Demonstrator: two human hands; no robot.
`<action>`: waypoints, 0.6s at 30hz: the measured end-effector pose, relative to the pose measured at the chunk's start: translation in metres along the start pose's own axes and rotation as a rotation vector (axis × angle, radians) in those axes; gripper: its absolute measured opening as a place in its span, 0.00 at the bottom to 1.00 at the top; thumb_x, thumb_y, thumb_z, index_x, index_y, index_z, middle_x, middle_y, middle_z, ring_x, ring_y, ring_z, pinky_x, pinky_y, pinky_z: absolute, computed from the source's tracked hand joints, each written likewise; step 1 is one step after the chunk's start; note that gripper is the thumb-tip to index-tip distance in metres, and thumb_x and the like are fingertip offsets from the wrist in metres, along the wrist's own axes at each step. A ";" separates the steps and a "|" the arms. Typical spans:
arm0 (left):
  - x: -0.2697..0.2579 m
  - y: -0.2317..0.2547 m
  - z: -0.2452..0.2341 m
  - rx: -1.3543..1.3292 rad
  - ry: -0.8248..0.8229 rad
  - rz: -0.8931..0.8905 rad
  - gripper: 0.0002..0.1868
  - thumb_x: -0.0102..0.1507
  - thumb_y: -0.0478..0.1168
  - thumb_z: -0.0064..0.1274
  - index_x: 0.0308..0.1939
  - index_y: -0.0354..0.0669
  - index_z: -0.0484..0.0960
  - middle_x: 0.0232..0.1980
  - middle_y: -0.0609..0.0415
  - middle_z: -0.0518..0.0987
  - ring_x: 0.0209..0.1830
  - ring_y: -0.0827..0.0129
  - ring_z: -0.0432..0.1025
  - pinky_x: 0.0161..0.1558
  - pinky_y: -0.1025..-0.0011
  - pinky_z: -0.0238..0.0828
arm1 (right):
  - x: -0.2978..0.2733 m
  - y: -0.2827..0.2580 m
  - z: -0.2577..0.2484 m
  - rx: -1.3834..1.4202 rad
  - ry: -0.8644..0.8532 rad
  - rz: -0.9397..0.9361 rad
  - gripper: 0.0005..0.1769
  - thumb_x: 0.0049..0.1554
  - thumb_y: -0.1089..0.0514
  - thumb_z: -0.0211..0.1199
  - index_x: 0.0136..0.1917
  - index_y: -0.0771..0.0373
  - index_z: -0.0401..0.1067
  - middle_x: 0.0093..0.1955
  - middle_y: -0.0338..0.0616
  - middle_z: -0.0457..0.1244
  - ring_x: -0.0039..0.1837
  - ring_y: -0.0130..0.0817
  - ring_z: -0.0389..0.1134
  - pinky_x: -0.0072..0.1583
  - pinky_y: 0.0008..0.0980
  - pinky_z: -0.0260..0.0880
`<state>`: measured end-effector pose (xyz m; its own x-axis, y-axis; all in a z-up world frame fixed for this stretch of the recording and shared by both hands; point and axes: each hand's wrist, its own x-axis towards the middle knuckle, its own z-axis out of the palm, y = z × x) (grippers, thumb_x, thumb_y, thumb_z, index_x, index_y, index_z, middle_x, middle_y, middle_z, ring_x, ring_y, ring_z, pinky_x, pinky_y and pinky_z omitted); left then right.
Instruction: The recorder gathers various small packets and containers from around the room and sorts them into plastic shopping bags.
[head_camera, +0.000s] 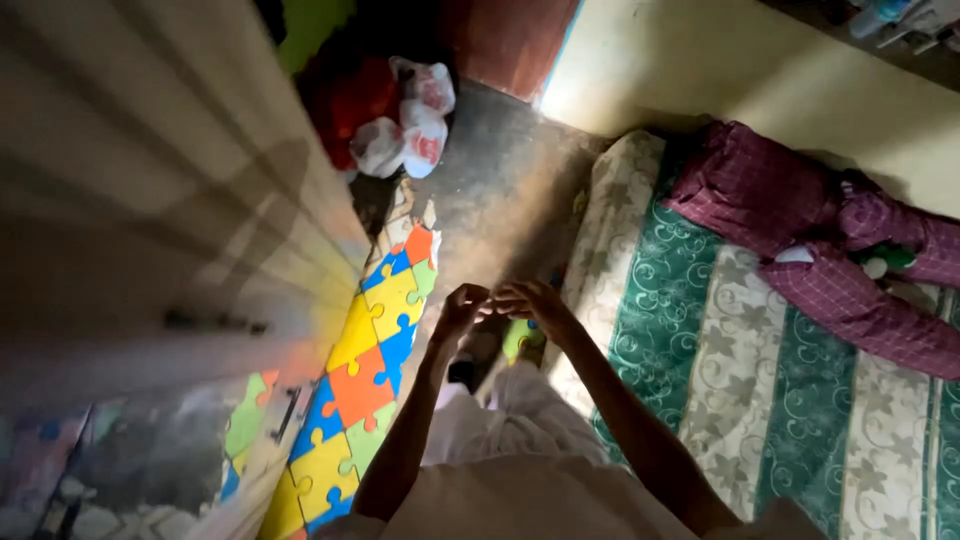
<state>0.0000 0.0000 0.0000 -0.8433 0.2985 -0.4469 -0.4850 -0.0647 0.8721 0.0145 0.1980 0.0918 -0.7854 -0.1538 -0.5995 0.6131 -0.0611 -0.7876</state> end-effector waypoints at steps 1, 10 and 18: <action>0.025 0.011 0.003 0.004 -0.006 -0.005 0.13 0.68 0.43 0.53 0.50 0.39 0.79 0.46 0.52 0.83 0.41 0.68 0.80 0.43 0.70 0.77 | 0.020 -0.010 -0.015 0.007 0.006 0.002 0.25 0.65 0.42 0.52 0.61 0.63 0.72 0.58 0.49 0.71 0.58 0.39 0.74 0.59 0.38 0.75; 0.273 0.035 -0.007 -0.053 0.021 -0.012 0.13 0.68 0.44 0.55 0.50 0.39 0.79 0.43 0.52 0.83 0.38 0.70 0.79 0.40 0.72 0.76 | 0.236 -0.099 -0.125 0.062 -0.066 -0.062 0.23 0.63 0.44 0.52 0.63 0.61 0.69 0.59 0.47 0.70 0.56 0.41 0.74 0.57 0.39 0.74; 0.443 -0.005 -0.041 0.038 0.350 0.317 0.11 0.68 0.44 0.58 0.46 0.39 0.81 0.41 0.53 0.84 0.40 0.71 0.78 0.41 0.73 0.77 | 0.423 -0.185 -0.147 -0.221 -0.237 0.233 0.23 0.64 0.41 0.55 0.61 0.59 0.71 0.57 0.44 0.71 0.54 0.35 0.74 0.57 0.36 0.73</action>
<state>-0.3806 0.0937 -0.2103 -0.9789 -0.0700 -0.1918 -0.1874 -0.0644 0.9802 -0.4437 0.2892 -0.0369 -0.5706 -0.3636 -0.7363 0.7190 0.2120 -0.6619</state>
